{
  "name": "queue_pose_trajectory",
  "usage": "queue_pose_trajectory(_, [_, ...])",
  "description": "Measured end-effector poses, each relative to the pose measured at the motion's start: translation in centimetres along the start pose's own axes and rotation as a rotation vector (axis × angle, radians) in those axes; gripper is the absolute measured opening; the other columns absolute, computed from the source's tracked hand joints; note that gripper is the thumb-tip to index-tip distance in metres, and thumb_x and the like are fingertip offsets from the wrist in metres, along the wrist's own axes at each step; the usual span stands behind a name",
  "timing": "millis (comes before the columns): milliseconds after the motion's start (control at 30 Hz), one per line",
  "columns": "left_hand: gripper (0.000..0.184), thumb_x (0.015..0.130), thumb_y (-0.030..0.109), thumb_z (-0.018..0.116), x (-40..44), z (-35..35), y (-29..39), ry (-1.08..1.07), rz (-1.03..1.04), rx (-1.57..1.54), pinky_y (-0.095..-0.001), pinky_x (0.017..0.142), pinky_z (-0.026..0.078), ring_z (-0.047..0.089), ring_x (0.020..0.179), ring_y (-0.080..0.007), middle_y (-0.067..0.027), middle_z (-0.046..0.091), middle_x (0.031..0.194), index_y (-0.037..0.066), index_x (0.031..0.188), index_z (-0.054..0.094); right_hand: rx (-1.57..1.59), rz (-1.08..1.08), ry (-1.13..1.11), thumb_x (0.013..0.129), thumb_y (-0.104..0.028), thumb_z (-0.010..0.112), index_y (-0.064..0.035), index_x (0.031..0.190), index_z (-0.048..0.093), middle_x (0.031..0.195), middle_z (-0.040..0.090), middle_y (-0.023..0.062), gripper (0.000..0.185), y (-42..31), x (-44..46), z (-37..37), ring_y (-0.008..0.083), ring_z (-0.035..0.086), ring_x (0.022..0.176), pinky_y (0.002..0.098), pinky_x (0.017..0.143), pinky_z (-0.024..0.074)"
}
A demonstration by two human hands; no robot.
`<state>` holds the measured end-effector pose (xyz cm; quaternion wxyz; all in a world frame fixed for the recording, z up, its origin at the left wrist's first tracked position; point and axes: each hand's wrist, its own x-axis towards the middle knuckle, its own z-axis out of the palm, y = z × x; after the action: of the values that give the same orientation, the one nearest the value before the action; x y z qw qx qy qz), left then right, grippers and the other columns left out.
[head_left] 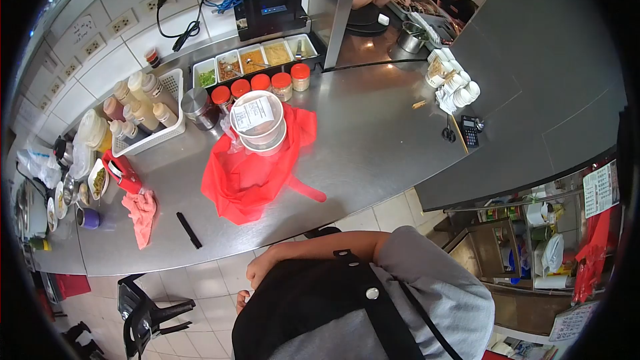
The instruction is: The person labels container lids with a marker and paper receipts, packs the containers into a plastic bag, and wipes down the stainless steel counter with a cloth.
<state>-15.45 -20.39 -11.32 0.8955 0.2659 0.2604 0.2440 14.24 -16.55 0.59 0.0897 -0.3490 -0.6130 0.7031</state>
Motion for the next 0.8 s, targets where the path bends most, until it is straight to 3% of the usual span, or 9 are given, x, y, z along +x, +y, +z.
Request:
queue_pose_trajectory(167, [0.033, 0.087, 0.002, 0.069, 0.6, 2.8, 2.1, 0.13, -0.064, 0.156, -0.0245, 0.059, 0.05, 0.062, 0.064, -0.0138, -0.0107, 0.066, 0.082, 0.005, 0.11, 0.044, -0.039, -0.014, 0.038, 0.079, -0.033, 0.06, 0.0019, 0.087, 0.068, 0.078, 0.067, 0.0134, 0.036, -0.7, -0.6, -1.1, 0.0211, 0.063, 0.074, 0.0368, 0.066, 0.0481])
queue_pose_trajectory(267, [0.023, 0.089, 0.003, 0.068, 1.1, 3.8, 3.1, 0.328, -0.139, 0.483, -0.0254, 0.059, 0.049, 0.06, 0.063, -0.0123, -0.0054, 0.063, 0.078, 0.003, 0.103, 0.05, -0.049, -0.061, 0.009, 0.082, -0.042, 0.063, 0.0009, 0.09, 0.07, 0.081, 0.068, 0.0138, 0.044, -0.7, -0.1, -1.7, 0.0214, 0.064, 0.078, 0.0363, 0.068, 0.0488])
queue_pose_trajectory(333, [0.011, 0.089, 0.004, 0.066, 0.6, -2.6, 0.9, 0.299, -0.085, 1.049, -0.0259, 0.062, 0.049, 0.061, 0.066, -0.0113, -0.0036, 0.065, 0.08, 0.002, 0.093, 0.056, -0.185, 0.045, -0.097, 0.085, -0.052, 0.065, -0.0002, 0.091, 0.071, 0.084, 0.069, 0.0131, 0.053, -2.6, -0.7, -2.3, 0.0196, 0.064, 0.081, 0.0357, 0.069, 0.0492])
queue_pose_trajectory(367, [0.008, 0.089, 0.004, 0.065, 1.1, -10.3, -2.8, 0.17, -0.021, 0.824, -0.0261, 0.063, 0.049, 0.061, 0.068, -0.0113, -0.0035, 0.066, 0.081, 0.001, 0.091, 0.058, -0.186, 0.048, -0.094, 0.085, -0.052, 0.065, -0.0002, 0.091, 0.071, 0.084, 0.069, 0.0131, 0.053, -2.9, -0.7, -2.4, 0.0196, 0.064, 0.081, 0.0357, 0.069, 0.0492])
queue_pose_trajectory(433, [0.006, 0.089, 0.004, 0.065, 1.9, -11.1, -3.2, -0.098, 0.008, 0.319, -0.0265, 0.065, 0.05, 0.062, 0.07, -0.0114, -0.0034, 0.068, 0.083, -0.001, 0.087, 0.062, -0.134, -0.086, -0.153, 0.086, -0.057, 0.066, -0.0001, 0.092, 0.07, 0.083, 0.069, 0.0121, 0.057, -3.0, -0.6, -2.4, 0.018, 0.064, 0.08, 0.0359, 0.069, 0.0489])
queue_pose_trajectory(500, [0.005, 0.087, 0.003, 0.066, 1.1, -10.6, -2.8, 0.062, -0.067, 0.31, -0.0261, 0.065, 0.05, 0.062, 0.071, -0.0115, -0.0045, 0.069, 0.084, -0.002, 0.088, 0.065, -0.127, -0.096, -0.15, 0.087, -0.053, 0.066, -0.0005, 0.093, 0.071, 0.083, 0.07, 0.0116, 0.053, -2.2, 0.1, -2.5, 0.0172, 0.064, 0.079, 0.0359, 0.068, 0.0488])
queue_pose_trajectory(567, [0.006, 0.087, 0.003, 0.067, 1.2, 1.8, 3.1, 0.137, -0.107, 0.301, -0.026, 0.065, 0.05, 0.063, 0.071, -0.0116, -0.005, 0.069, 0.085, -0.003, 0.089, 0.066, -0.113, -0.115, -0.157, 0.088, -0.048, 0.067, -0.0009, 0.093, 0.071, 0.083, 0.07, 0.0111, 0.048, -0.8, 1.5, -2.3, 0.0164, 0.063, 0.079, 0.0359, 0.068, 0.0487])
queue_pose_trajectory(633, [0.009, 0.086, 0.003, 0.068, 1.1, 3.3, 3.9, 0.331, -0.249, 0.44, -0.0256, 0.064, 0.05, 0.062, 0.07, -0.0111, -0.005, 0.069, 0.084, -0.004, 0.09, 0.068, -0.149, -0.146, -0.169, 0.088, -0.044, 0.066, -0.0038, 0.095, 0.072, 0.083, 0.07, 0.0101, 0.041, 0.0, 2.4, -2.0, 0.0174, 0.063, 0.078, 0.037, 0.068, 0.0483])
queue_pose_trajectory(800, [0.008, 0.088, 0.005, 0.065, 1.4, 4.7, 5.3, 0.287, -0.271, 0.633, -0.0266, 0.068, 0.05, 0.063, 0.075, -0.0125, -0.0045, 0.069, 0.086, -0.002, 0.088, 0.067, -0.2, -0.153, -0.145, 0.087, -0.039, 0.066, -0.0073, 0.096, 0.072, 0.084, 0.07, 0.0103, 0.034, -0.2, 2.2, -2.0, 0.0202, 0.064, 0.08, 0.0391, 0.071, 0.0478])
